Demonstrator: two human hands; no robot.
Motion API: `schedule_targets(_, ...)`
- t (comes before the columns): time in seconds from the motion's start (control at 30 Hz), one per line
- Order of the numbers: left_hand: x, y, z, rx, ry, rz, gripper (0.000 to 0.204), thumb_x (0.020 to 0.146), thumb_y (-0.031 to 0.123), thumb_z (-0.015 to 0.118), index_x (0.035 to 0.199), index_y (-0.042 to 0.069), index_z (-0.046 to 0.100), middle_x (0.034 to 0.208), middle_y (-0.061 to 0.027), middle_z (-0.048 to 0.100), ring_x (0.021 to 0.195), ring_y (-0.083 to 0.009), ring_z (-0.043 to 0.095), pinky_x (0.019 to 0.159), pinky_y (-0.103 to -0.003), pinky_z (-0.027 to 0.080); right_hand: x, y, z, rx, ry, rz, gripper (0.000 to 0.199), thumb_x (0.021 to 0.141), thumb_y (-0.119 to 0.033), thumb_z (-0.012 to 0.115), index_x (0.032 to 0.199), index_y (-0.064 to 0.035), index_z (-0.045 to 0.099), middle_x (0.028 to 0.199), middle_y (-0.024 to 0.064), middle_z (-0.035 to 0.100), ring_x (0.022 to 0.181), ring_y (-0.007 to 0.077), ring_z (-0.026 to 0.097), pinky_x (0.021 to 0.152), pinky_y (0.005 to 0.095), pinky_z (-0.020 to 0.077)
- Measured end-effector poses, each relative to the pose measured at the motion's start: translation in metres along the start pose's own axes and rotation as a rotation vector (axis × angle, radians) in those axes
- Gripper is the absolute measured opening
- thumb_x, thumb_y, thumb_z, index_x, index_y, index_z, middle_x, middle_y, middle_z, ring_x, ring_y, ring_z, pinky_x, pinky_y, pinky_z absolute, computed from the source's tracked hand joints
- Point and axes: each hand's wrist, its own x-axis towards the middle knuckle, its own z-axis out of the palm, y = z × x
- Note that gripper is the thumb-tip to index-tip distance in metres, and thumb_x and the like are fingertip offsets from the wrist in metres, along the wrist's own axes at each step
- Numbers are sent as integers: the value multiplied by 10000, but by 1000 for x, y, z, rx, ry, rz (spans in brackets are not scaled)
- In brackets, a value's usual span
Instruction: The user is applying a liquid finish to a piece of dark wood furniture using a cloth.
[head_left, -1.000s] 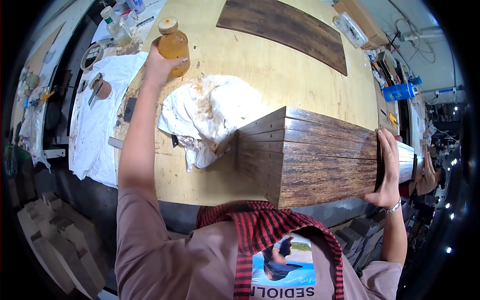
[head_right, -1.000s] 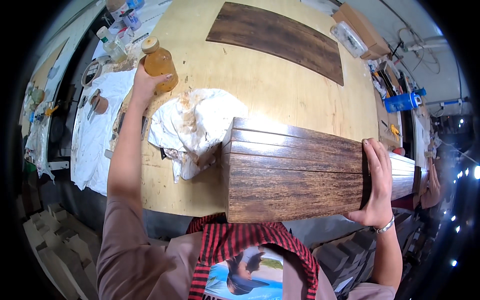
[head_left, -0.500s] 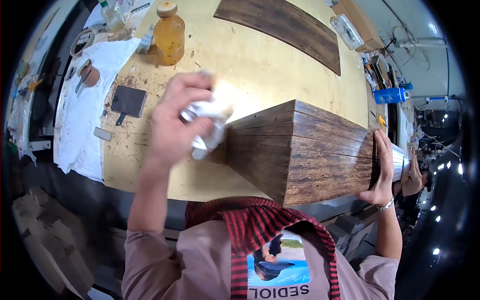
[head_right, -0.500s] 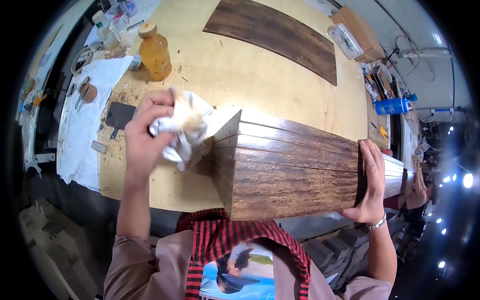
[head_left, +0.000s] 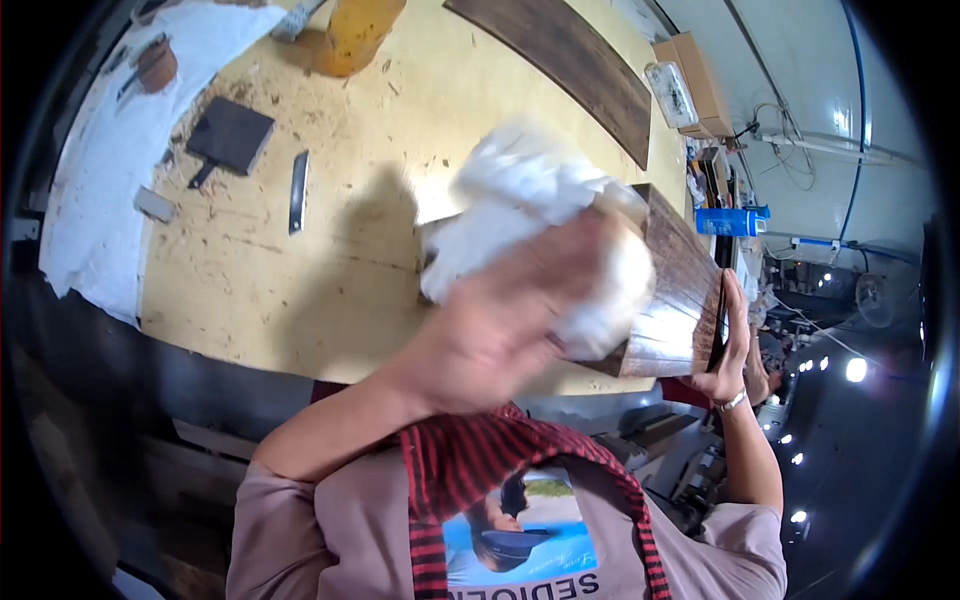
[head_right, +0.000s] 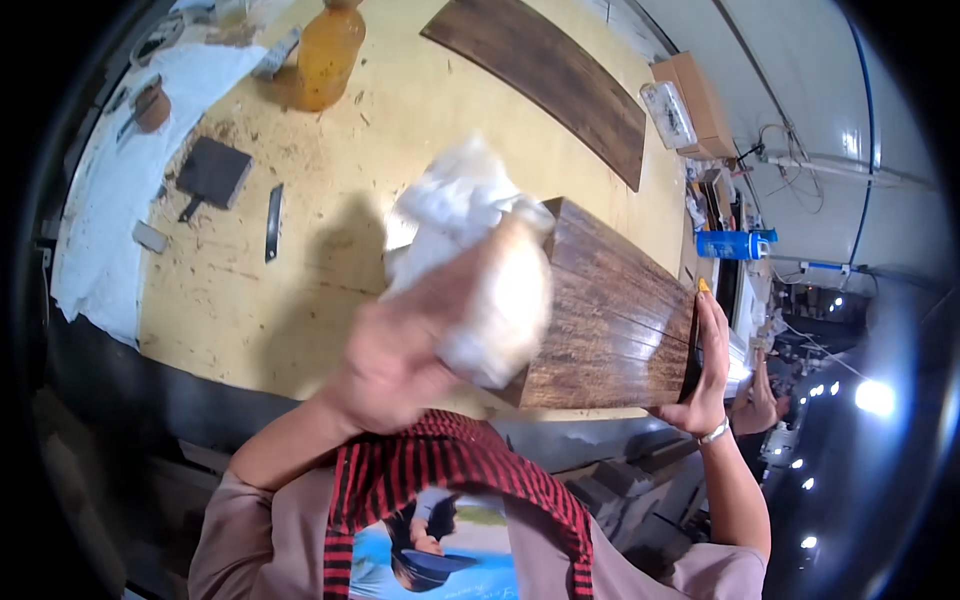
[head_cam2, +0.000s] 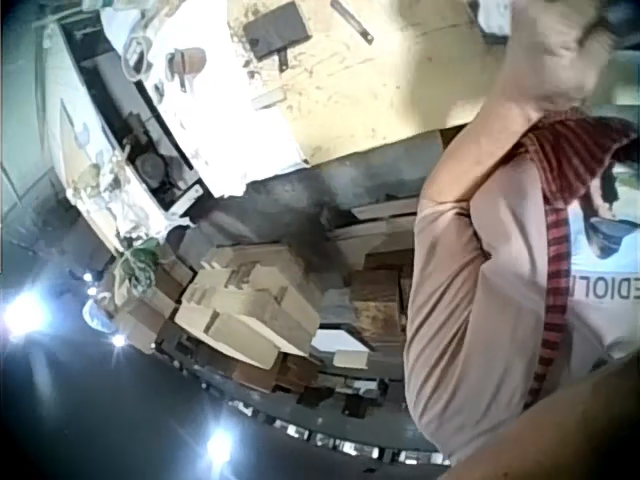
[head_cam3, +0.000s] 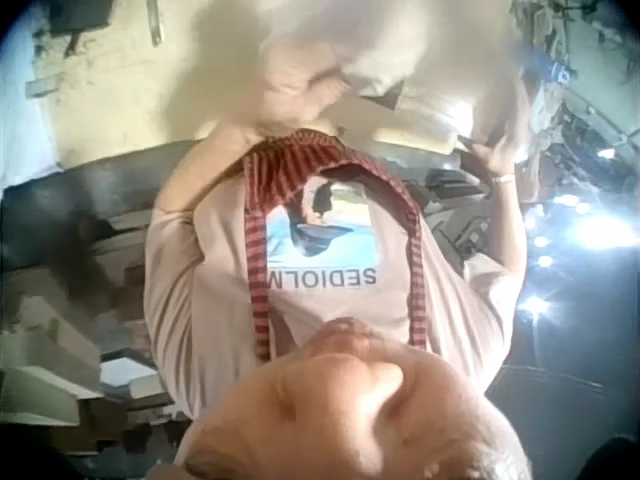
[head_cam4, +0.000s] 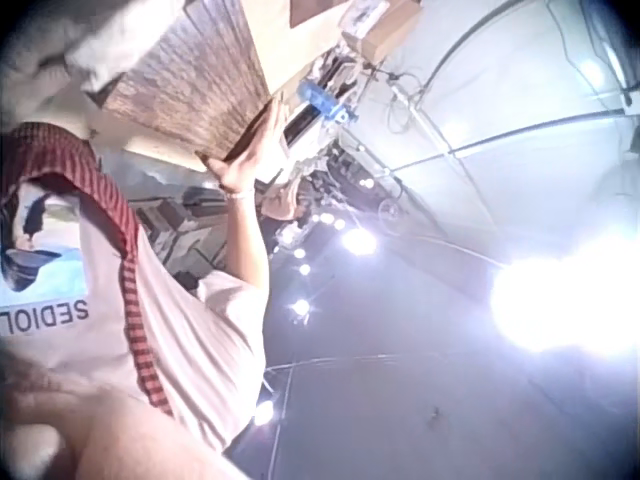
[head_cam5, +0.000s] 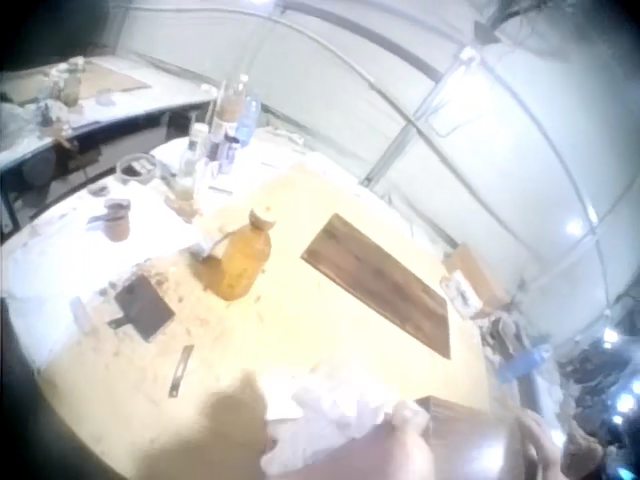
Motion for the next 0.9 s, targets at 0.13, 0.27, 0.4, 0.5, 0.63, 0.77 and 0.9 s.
schedule_targets(0.13, -79, -62, -13, 23, 61, -173, 516, 822, -138, 540, 1321, -15, 581, 1363, -175, 576, 1248, -271, 570, 1041, -351, 446, -1, 2, 0, 46, -5, -12, 1234, 511, -607, 756, 1464, 73, 366, 1475, 293, 401, 1378, 429, 390, 1139, 495, 304)
schedule_targets(0.27, -38, -37, -29, -256, 227, -653, 446, 864, -106, 489, 1273, 11, 625, 918, -32, 658, 728, -73, 601, 660, -243, 497, -7, 5, -3, -29, 0, -26, 1232, 507, -591, 759, 1465, 75, 365, 1475, 292, 402, 1380, 429, 389, 1138, 497, 305)
schedule_targets(0.4, 27, -18, 3, -46, 222, 141, 389, 892, -90, 533, 1241, 26, 659, 1067, -56, 736, 865, -110, 682, 783, -281, 557, 0, 7, 1, -16, -22, -69, 1242, 506, -583, 770, 1462, 93, 353, 1480, 291, 399, 1393, 417, 379, 1154, 484, 281)
schedule_targets(0.5, -32, -76, -9, -123, 275, -370, 327, 920, -64, 540, 1203, 23, 680, 1077, -72, 733, 942, -122, 686, 820, -278, 554, -6, 9, -2, -6, -8, -82, 1253, 523, -618, 762, 1466, 94, 345, 1492, 293, 384, 1403, 414, 365, 1158, 486, 273)
schedule_targets(0.63, -6, -65, -23, -154, 180, -605, 326, 937, -76, 498, 1168, 35, 699, 1117, -109, 723, 871, -148, 694, 803, -271, 572, -17, 17, -6, 33, -18, -22, 1276, 572, -705, 736, 1477, 92, 320, 1506, 288, 367, 1422, 405, 333, 1170, 497, 239)
schedule_targets(0.77, 22, -45, -11, -134, 176, 50, 366, 863, -110, 560, 1133, 77, 723, 1189, -140, 695, 1071, -213, 686, 923, -312, 551, -6, 7, -1, -101, -43, -46, 1344, 566, -812, 697, 1472, 103, 313, 1520, 282, 346, 1427, 407, 319, 1174, 501, 222)
schedule_targets(0.9, -39, -95, -61, 38, 154, -814, 349, 902, -56, 541, 1157, 101, 721, 958, -111, 737, 866, -166, 701, 800, -308, 572, -12, 14, -5, -123, -49, -39, 1347, 604, -883, 585, 1470, 111, 309, 1512, 291, 352, 1425, 420, 314, 1173, 509, 217)
